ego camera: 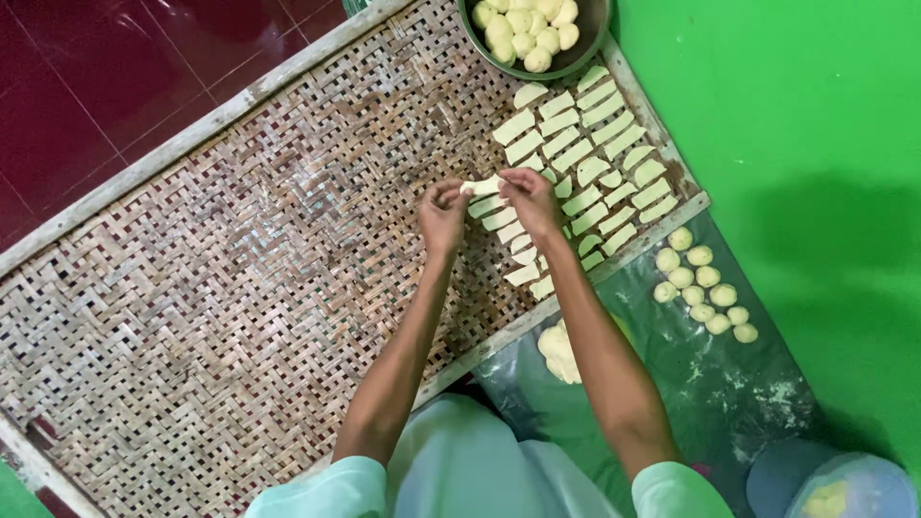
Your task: Shaping small dough balls into strips and placing them on a tray.
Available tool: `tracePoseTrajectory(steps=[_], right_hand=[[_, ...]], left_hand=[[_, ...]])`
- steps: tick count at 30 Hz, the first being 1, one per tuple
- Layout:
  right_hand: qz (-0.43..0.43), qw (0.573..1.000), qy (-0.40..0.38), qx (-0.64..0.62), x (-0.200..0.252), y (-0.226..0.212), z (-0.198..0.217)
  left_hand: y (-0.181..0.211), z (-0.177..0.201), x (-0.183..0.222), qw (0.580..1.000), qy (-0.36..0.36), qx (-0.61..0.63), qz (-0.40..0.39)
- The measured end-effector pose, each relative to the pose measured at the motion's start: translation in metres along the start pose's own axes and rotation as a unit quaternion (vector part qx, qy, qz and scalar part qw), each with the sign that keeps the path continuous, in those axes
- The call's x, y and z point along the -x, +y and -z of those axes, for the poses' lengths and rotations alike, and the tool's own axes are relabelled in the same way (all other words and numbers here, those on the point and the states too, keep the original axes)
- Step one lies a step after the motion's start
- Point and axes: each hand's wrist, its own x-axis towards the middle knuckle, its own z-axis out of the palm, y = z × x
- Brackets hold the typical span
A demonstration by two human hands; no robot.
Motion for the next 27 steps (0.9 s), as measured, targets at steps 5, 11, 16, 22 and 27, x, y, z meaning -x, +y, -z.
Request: tracePoseTrajectory(steps=[5, 11, 16, 22, 27], right_hand=[[0.012, 0.997, 0.025, 0.074, -0.041, 0.027, -0.005], [0.091, 0.982, 0.039, 0.159, -0.069, 0.05, -0.008], [0.157, 0.966, 0.057, 0.199, -0.083, 0.07, -0.01], [0.258, 0.936, 0.012, 0.238, -0.066, 0.046, -0.014], [0.25, 0.937, 0.026, 0.241, -0.062, 0.056, 0.01]], left_hand=[[0.009, -0.012, -0.02, 0.999, 0.007, -0.048, -0.018], [0.003, -0.017, -0.03, 0.985, 0.032, -0.145, -0.087], [-0.016, -0.021, -0.044, 0.984, 0.057, -0.146, -0.086], [-0.017, -0.03, -0.046, 0.989, 0.015, -0.106, -0.104], [-0.029, -0.026, -0.053, 0.986, 0.018, -0.124, -0.113]])
